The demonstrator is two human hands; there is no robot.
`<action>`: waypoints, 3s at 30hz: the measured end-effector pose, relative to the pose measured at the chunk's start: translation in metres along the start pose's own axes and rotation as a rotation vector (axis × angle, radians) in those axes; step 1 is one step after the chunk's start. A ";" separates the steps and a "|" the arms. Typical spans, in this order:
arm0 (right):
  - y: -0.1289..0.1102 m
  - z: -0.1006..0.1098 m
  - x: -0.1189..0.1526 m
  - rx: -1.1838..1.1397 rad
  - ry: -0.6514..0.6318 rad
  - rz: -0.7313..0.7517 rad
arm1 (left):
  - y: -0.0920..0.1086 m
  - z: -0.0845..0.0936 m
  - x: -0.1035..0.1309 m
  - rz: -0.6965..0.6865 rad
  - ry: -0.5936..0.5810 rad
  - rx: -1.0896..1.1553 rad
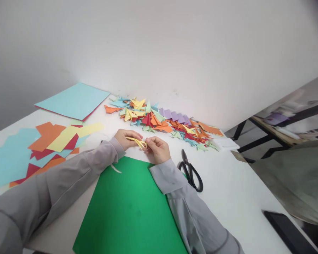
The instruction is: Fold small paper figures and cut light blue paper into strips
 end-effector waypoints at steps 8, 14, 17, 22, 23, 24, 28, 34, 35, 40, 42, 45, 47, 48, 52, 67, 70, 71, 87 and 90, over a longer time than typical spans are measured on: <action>-0.003 -0.002 0.002 -0.041 0.019 0.043 | 0.001 -0.002 0.001 0.038 0.012 0.005; -0.004 0.002 0.002 -0.121 0.028 0.072 | -0.005 0.001 0.001 0.217 0.079 0.132; -0.003 0.004 0.002 -0.153 0.036 0.088 | -0.007 -0.001 0.001 0.277 0.113 0.235; 0.000 0.007 0.003 -0.037 0.060 0.145 | -0.006 -0.004 0.001 0.321 0.183 0.322; 0.000 0.006 0.003 -0.010 0.058 0.155 | -0.006 -0.003 0.001 0.320 0.185 0.321; 0.000 0.005 0.003 0.013 0.055 0.162 | -0.006 -0.003 0.001 0.318 0.183 0.317; -0.001 0.002 0.004 0.081 0.038 0.187 | -0.010 0.000 0.000 0.305 0.146 0.271; -0.001 -0.001 0.003 0.118 0.045 0.194 | -0.015 0.002 -0.002 0.248 0.117 0.227; -0.001 -0.001 0.003 0.122 0.049 0.196 | -0.015 0.003 -0.002 0.240 0.116 0.225; 0.000 -0.001 0.003 0.131 0.062 0.198 | -0.015 0.003 -0.002 0.259 0.116 0.207; 0.000 -0.001 0.003 0.136 0.071 0.190 | -0.015 0.003 -0.002 0.272 0.117 0.200; 0.001 -0.001 0.003 0.139 0.093 0.184 | -0.015 0.002 -0.001 0.279 0.119 0.200; 0.001 -0.001 0.003 0.142 0.095 0.178 | -0.014 0.002 -0.001 0.278 0.116 0.211; 0.000 -0.001 0.003 0.144 0.092 0.176 | -0.014 0.002 -0.001 0.276 0.114 0.218; 0.000 -0.002 0.004 0.142 0.083 0.169 | -0.013 0.001 -0.001 0.273 0.116 0.238; -0.004 -0.001 0.005 0.153 0.116 0.153 | -0.014 0.001 -0.002 0.273 0.106 0.208; -0.004 -0.001 0.005 0.165 0.113 0.149 | -0.015 0.001 -0.002 0.273 0.103 0.204; -0.005 -0.001 0.006 0.167 0.114 0.149 | -0.014 0.001 -0.002 0.272 0.103 0.204; 0.000 0.000 0.004 0.149 0.074 0.145 | -0.015 0.002 -0.001 0.261 0.096 0.181; -0.001 0.000 0.004 0.163 0.083 0.164 | -0.015 0.002 -0.002 0.280 0.108 0.190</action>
Point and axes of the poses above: each hand's wrist, its own x-axis away from the middle knuckle, its own z-axis out of the back of the hand, y = z × x, the point moved 3 cm from there along -x, towards the middle knuckle, and after that the axes turned 6 degrees about x, right-handed, at the moved point
